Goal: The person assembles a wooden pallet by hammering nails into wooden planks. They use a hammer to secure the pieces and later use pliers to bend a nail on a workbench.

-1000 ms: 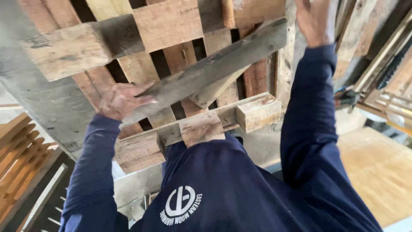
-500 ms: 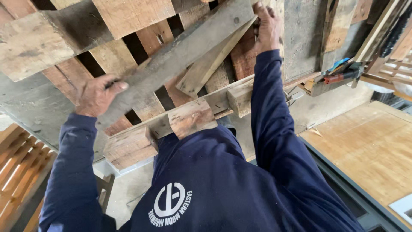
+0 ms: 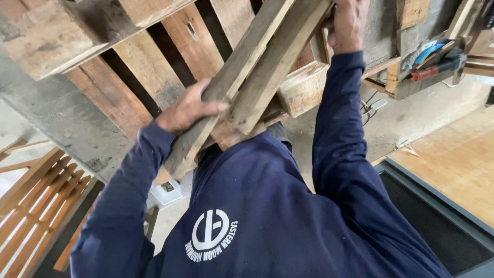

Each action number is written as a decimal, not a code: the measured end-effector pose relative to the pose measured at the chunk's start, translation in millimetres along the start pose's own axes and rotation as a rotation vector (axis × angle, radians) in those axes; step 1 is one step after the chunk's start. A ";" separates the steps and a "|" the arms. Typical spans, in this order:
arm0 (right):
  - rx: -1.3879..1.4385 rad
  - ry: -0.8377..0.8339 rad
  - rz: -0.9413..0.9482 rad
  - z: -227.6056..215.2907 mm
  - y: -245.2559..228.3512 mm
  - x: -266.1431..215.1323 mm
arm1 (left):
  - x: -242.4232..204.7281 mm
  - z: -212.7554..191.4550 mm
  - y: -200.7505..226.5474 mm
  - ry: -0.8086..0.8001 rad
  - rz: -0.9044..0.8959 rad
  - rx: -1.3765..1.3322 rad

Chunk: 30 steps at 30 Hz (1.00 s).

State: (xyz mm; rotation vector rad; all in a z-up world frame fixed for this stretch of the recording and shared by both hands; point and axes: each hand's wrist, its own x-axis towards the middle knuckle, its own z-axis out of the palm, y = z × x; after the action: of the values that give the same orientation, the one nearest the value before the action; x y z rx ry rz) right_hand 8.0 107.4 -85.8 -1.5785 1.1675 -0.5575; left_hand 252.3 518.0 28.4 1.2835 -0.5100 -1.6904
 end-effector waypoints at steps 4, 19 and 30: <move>-0.090 -0.007 0.110 27.9 21.8 -31.7 | 1.0 22.6 -5.0 0.061 -0.090 -0.302; -0.017 -0.044 0.103 121.3 -39.4 -128.9 | 17.1 68.2 -1.5 0.037 -0.036 -0.672; 0.822 -0.137 0.262 140.8 -127.2 -202.7 | 21.8 73.8 3.6 0.176 -0.035 -0.379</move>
State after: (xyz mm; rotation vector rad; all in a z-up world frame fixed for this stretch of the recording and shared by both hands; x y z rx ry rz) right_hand 89.5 349.4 23.4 -0.7358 0.8548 -0.6334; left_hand 186.1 483.3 47.0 1.1504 -0.0573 -1.5906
